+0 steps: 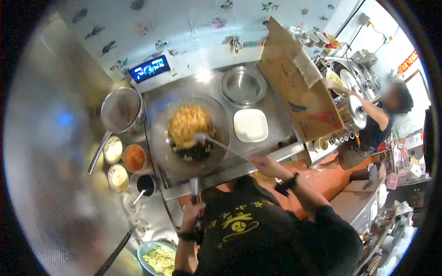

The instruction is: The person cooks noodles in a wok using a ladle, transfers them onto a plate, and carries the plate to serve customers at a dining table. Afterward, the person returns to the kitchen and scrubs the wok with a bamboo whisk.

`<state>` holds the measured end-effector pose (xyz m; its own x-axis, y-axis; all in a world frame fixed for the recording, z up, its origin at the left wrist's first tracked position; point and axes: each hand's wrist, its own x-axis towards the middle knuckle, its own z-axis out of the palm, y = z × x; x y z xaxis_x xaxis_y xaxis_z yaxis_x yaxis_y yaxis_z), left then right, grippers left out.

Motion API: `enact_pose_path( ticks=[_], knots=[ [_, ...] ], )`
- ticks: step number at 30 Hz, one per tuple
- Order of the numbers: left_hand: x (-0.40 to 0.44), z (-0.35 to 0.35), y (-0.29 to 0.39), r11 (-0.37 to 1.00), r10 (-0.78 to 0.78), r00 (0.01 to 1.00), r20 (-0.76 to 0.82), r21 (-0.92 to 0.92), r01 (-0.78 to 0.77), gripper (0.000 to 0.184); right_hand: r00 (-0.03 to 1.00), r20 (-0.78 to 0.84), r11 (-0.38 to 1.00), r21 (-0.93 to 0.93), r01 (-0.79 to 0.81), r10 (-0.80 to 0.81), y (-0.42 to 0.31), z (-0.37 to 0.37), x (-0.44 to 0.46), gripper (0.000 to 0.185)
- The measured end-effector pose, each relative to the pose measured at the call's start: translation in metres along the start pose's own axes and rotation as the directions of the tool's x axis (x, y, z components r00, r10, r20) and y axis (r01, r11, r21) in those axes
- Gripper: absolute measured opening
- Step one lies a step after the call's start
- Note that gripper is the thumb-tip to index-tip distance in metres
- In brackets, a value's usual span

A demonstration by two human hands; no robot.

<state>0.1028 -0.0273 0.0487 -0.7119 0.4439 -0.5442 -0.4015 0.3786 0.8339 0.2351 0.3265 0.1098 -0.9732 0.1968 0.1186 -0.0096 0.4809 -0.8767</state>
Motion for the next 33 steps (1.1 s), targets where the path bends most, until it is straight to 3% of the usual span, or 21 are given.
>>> enact_pose_path(
  ticks=[1,3,5,6,7,9,10,11,13,14,16,17,18,19,21,23,25,26,29,31,33],
  knots=[
    [-0.010,0.000,0.020,0.998,0.038,0.999,-0.015,-0.048,-0.038,0.010,0.997,0.065,1.000,-0.008,-0.030,0.030,-0.002,-0.021,0.000,0.030],
    [-0.006,-0.017,0.046,0.957,-0.180,0.949,0.260,-0.175,0.229,0.010,0.978,0.172,0.993,-0.058,-0.106,0.114,0.004,-0.036,-0.003,0.032],
    [0.043,-0.015,0.019,0.979,0.167,0.952,0.258,-0.155,-0.130,0.011,0.961,0.196,0.969,-0.190,-0.158,0.195,0.041,-0.025,0.022,0.044],
    [0.051,-0.008,0.029,0.979,0.079,0.970,0.229,-0.202,-0.032,0.011,0.956,0.181,0.943,-0.282,-0.176,0.233,0.055,-0.020,0.038,0.053],
    [0.058,-0.001,0.039,0.965,-0.010,0.980,0.199,-0.255,0.062,0.011,0.975,0.115,0.952,-0.265,-0.153,0.189,0.048,-0.014,0.041,0.045],
    [0.020,-0.009,0.033,0.978,-0.124,0.976,0.177,-0.144,0.150,0.012,0.996,-0.027,0.970,-0.225,-0.094,0.091,0.023,0.006,0.041,0.031],
    [0.003,-0.020,0.014,0.977,-0.178,0.972,0.157,-0.088,0.193,0.013,0.992,-0.029,0.978,-0.170,-0.124,0.121,0.022,0.004,0.019,0.035],
    [-0.007,-0.038,-0.027,0.983,-0.093,0.984,0.152,-0.145,0.115,0.024,0.988,-0.032,0.981,-0.115,-0.154,0.151,0.021,0.002,-0.002,0.039],
    [-0.009,-0.045,-0.001,0.998,-0.013,0.985,0.174,0.062,0.002,0.027,0.975,0.050,0.975,-0.059,-0.212,0.215,-0.021,-0.019,-0.020,0.046],
    [-0.009,-0.049,0.011,0.985,0.028,0.982,0.185,0.163,-0.058,0.029,0.905,0.156,0.917,-0.024,-0.397,0.396,-0.048,-0.028,-0.025,0.046],
    [0.050,-0.061,0.007,0.992,-0.124,0.956,0.267,0.064,0.111,0.021,0.815,0.248,0.851,-0.096,-0.517,0.523,-0.069,-0.032,-0.001,0.043],
    [0.069,-0.059,0.014,0.992,-0.117,0.956,0.269,-0.008,0.124,0.018,0.884,0.229,0.911,-0.157,-0.381,0.408,-0.047,-0.023,0.008,0.043],
    [0.085,-0.054,0.021,0.987,-0.111,0.956,0.272,-0.085,0.138,0.015,0.923,0.108,0.922,-0.169,-0.348,0.369,-0.005,0.000,0.017,0.043],
    [0.092,-0.052,0.024,0.975,-0.101,0.957,0.273,-0.162,0.150,0.013,0.932,0.068,0.922,-0.191,-0.338,0.356,-0.020,0.013,0.026,0.041],
    [0.062,-0.070,-0.013,0.968,-0.168,0.933,0.319,-0.124,0.217,0.014,0.921,0.010,0.907,-0.176,-0.382,0.390,-0.053,0.030,0.027,0.040],
    [0.017,-0.086,-0.017,0.984,-0.137,0.959,0.249,-0.077,0.161,0.014,0.930,-0.010,0.928,-0.050,-0.369,0.369,-0.064,0.044,-0.005,0.043],
    [0.003,-0.091,0.008,0.995,-0.027,0.972,0.235,-0.086,0.048,0.013,0.802,0.096,0.805,0.012,-0.593,0.589,-0.100,0.027,-0.017,0.045],
    [-0.003,-0.093,0.020,0.996,0.029,0.974,0.226,-0.090,-0.008,0.017,0.836,0.101,0.839,0.021,-0.543,0.539,-0.105,0.028,-0.021,0.044],
    [0.092,-0.093,-0.001,0.979,-0.143,0.912,0.385,-0.083,0.188,0.030,0.911,0.143,0.922,-0.091,-0.377,0.387,-0.054,0.027,-0.004,0.041],
    [0.109,-0.078,0.012,0.935,-0.194,0.884,0.424,-0.192,0.297,0.038,0.936,-0.002,0.920,-0.185,-0.347,0.353,-0.053,0.046,0.017,0.042],
    [0.060,-0.086,-0.001,0.980,-0.180,0.930,0.321,-0.027,0.199,0.039,0.947,-0.060,0.930,-0.177,-0.323,0.317,-0.059,0.054,0.012,0.046]
  ],
)
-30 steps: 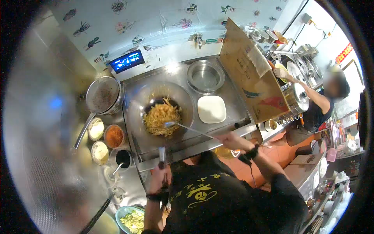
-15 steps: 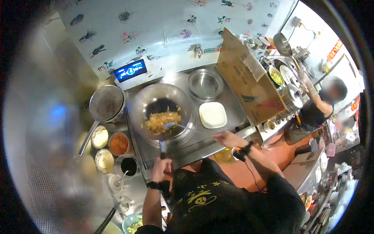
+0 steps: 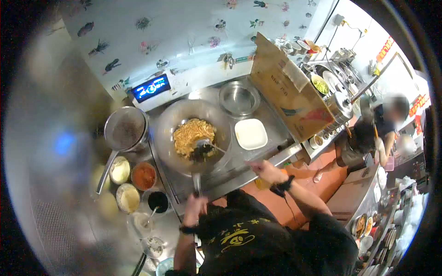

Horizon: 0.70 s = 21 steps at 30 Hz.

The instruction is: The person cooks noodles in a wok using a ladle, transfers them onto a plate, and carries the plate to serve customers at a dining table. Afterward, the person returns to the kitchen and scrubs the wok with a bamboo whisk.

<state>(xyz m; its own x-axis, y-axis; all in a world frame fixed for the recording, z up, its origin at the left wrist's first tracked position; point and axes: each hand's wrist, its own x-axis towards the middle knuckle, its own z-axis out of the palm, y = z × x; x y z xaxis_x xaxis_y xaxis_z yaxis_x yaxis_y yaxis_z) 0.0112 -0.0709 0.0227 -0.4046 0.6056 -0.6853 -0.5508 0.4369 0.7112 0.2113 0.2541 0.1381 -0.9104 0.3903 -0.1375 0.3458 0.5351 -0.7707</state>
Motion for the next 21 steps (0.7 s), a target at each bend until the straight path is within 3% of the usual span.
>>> enact_pose_path(
  ticks=[1,2,4,5,7,9,10,13,14,17,21],
  knots=[
    [-0.028,0.003,-0.004,0.995,0.042,0.997,-0.059,0.096,-0.036,0.040,1.000,-0.027,1.000,0.027,0.015,-0.015,0.001,0.002,-0.015,0.046],
    [-0.063,0.004,-0.002,0.992,0.122,0.992,-0.026,0.036,-0.121,0.043,0.999,0.030,0.987,0.152,-0.046,0.042,-0.003,-0.008,-0.033,0.050],
    [-0.085,-0.001,-0.001,0.996,0.083,0.994,-0.067,-0.032,-0.085,0.044,0.986,0.108,0.925,0.347,-0.156,0.126,-0.011,-0.027,-0.065,0.057],
    [-0.060,-0.017,-0.019,0.995,0.071,0.997,-0.010,-0.064,-0.072,0.034,0.971,0.159,0.913,0.342,-0.222,0.176,-0.016,-0.036,-0.075,0.057],
    [-0.013,-0.028,-0.024,0.998,-0.051,0.995,0.081,0.036,0.048,0.023,0.930,0.234,0.875,0.333,-0.351,0.283,-0.023,-0.055,-0.082,0.056],
    [-0.008,-0.015,-0.003,0.998,0.068,0.995,0.068,0.010,-0.069,0.018,0.906,0.218,0.871,0.265,-0.413,0.363,-0.039,-0.067,-0.076,0.056],
    [-0.016,-0.007,0.007,0.999,0.046,0.998,0.036,-0.017,-0.046,0.019,0.891,0.207,0.867,0.226,-0.445,0.404,-0.044,-0.070,-0.073,0.056],
    [-0.036,0.006,0.025,1.000,-0.002,1.000,-0.026,-0.023,0.001,0.023,0.942,0.084,0.878,0.344,-0.332,0.324,-0.031,-0.060,-0.067,0.045],
    [-0.035,0.007,0.025,1.000,0.001,1.000,-0.028,0.009,0.000,0.025,0.931,0.090,0.850,0.384,-0.360,0.354,-0.025,-0.059,-0.066,0.041],
    [-0.033,0.017,0.025,0.998,0.010,0.999,-0.045,0.062,-0.008,0.033,0.940,0.007,0.812,0.501,-0.299,0.342,0.009,-0.041,-0.044,0.051],
    [-0.028,0.046,0.037,0.994,0.040,0.996,-0.081,0.100,-0.032,0.039,0.959,-0.061,0.771,0.609,-0.183,0.276,0.038,-0.023,-0.003,0.045]
  ],
)
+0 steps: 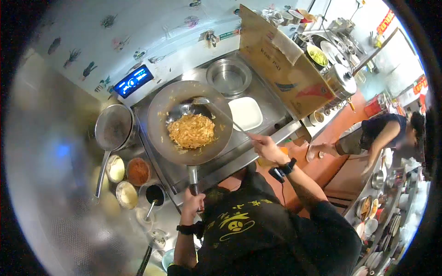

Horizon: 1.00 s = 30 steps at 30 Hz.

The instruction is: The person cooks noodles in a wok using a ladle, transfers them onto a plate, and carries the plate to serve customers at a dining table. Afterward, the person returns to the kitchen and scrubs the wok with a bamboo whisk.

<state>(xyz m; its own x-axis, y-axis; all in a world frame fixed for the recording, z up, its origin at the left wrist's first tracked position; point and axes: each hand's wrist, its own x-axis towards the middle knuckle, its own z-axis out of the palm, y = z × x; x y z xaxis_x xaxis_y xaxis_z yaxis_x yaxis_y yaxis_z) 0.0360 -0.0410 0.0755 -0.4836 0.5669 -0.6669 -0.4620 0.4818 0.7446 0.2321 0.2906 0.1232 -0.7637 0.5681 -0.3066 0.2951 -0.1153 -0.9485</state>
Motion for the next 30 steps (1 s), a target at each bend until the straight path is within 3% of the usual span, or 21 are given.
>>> enact_pose_path(
  ticks=[3,6,7,10,17,20,24,28,30],
  knots=[
    [0.006,0.031,0.013,0.999,0.008,0.999,-0.034,0.049,-0.007,0.039,0.996,0.068,0.998,0.023,0.059,-0.061,0.010,-0.013,0.022,0.045],
    [0.006,0.067,0.028,0.999,0.005,0.997,-0.079,0.038,-0.002,0.028,0.946,0.138,0.900,-0.295,0.322,-0.293,0.017,-0.052,0.021,0.044],
    [0.009,0.079,0.030,0.998,0.041,0.995,-0.090,0.061,-0.036,0.029,0.977,0.152,0.962,-0.204,0.182,-0.152,0.017,-0.071,0.018,0.042],
    [0.011,0.111,0.022,0.994,0.094,0.992,-0.089,0.069,-0.088,0.032,0.993,0.107,0.990,-0.126,0.066,-0.053,-0.013,-0.109,0.015,0.044],
    [0.029,0.164,0.021,0.995,0.097,0.994,-0.041,0.004,-0.097,0.036,0.968,0.198,0.987,0.084,0.139,-0.154,0.021,-0.125,0.060,0.041],
    [0.034,0.176,0.024,0.996,0.089,0.995,-0.035,0.033,-0.088,0.037,0.847,0.240,0.789,-0.311,0.530,-0.474,0.018,-0.155,0.046,0.045],
    [0.032,0.200,0.036,0.989,0.114,0.989,-0.098,0.108,-0.104,0.029,0.924,0.219,0.843,-0.384,0.378,-0.315,0.025,-0.205,0.028,0.046],
    [0.036,0.211,0.042,0.992,0.080,0.991,-0.106,0.106,-0.069,0.028,0.983,0.058,0.940,-0.288,0.182,-0.173,0.043,-0.220,0.031,0.044],
    [0.047,0.205,0.030,0.982,0.138,0.987,-0.078,0.137,-0.127,0.027,0.966,0.061,0.937,-0.235,0.257,-0.249,0.075,-0.219,0.035,0.046]
  ],
)
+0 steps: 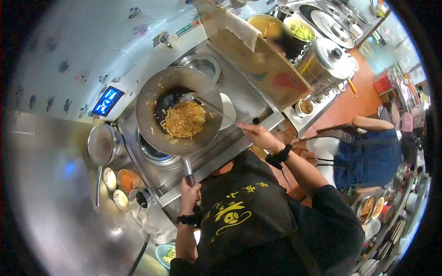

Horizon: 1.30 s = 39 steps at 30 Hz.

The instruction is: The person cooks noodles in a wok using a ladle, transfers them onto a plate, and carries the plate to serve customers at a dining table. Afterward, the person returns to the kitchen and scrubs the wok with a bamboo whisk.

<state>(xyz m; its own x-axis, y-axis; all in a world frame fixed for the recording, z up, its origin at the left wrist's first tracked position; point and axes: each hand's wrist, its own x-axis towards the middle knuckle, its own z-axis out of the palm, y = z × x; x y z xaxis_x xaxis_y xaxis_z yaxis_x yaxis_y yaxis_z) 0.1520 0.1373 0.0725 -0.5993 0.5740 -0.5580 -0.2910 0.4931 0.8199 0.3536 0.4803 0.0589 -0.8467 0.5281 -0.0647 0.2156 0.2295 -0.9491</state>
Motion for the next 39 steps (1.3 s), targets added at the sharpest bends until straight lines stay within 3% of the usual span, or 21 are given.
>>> enact_pose_path(
  ticks=[2,7,10,12,14,18,21,27,31,35,39],
  knots=[
    [0.009,0.002,-0.006,0.998,-0.057,0.998,-0.034,0.020,0.058,0.032,0.993,-0.033,0.993,0.027,0.113,-0.112,0.011,0.010,-0.010,0.048],
    [0.027,0.009,-0.011,0.995,-0.053,0.997,-0.051,0.076,0.057,0.033,0.987,0.006,0.970,0.185,-0.159,0.161,-0.001,-0.007,-0.016,0.047],
    [0.047,0.008,-0.034,0.993,0.008,0.999,-0.050,0.118,-0.002,0.031,0.972,-0.022,0.953,0.203,-0.224,0.233,0.017,-0.005,-0.006,0.046],
    [0.054,0.012,-0.032,0.993,0.024,0.998,-0.052,0.115,-0.018,0.031,0.987,-0.042,0.968,0.205,-0.145,0.156,0.020,0.003,-0.008,0.046],
    [0.058,0.016,-0.028,0.989,0.025,0.998,-0.057,0.149,-0.016,0.032,0.917,0.090,0.901,0.170,-0.399,0.390,0.010,-0.002,-0.017,0.047],
    [0.063,0.024,-0.020,0.984,0.013,0.996,-0.087,0.177,0.003,0.035,0.958,-0.016,0.954,0.106,-0.282,0.285,0.010,-0.002,-0.017,0.053],
    [0.078,0.021,-0.040,0.982,0.095,0.995,-0.029,0.164,-0.089,0.040,0.942,0.003,0.933,0.137,-0.333,0.336,0.032,-0.002,-0.011,0.059],
    [0.094,0.024,-0.043,0.988,0.045,0.997,-0.057,0.148,-0.036,0.044,0.949,-0.015,0.949,-0.011,-0.315,0.315,0.027,-0.004,-0.028,0.057],
    [0.114,0.020,-0.061,0.976,0.102,0.990,-0.101,0.202,-0.080,0.042,0.912,-0.067,0.914,0.020,-0.405,0.406,0.002,-0.007,-0.037,0.052],
    [0.111,0.026,-0.055,0.978,0.092,0.990,-0.104,0.199,-0.070,0.042,0.933,-0.094,0.938,0.048,-0.344,0.347,0.041,-0.002,-0.041,0.045],
    [0.110,0.030,-0.049,0.977,0.092,0.988,-0.127,0.204,-0.064,0.043,0.931,-0.111,0.938,0.047,-0.343,0.346,0.033,-0.004,-0.042,0.044]
  ],
)
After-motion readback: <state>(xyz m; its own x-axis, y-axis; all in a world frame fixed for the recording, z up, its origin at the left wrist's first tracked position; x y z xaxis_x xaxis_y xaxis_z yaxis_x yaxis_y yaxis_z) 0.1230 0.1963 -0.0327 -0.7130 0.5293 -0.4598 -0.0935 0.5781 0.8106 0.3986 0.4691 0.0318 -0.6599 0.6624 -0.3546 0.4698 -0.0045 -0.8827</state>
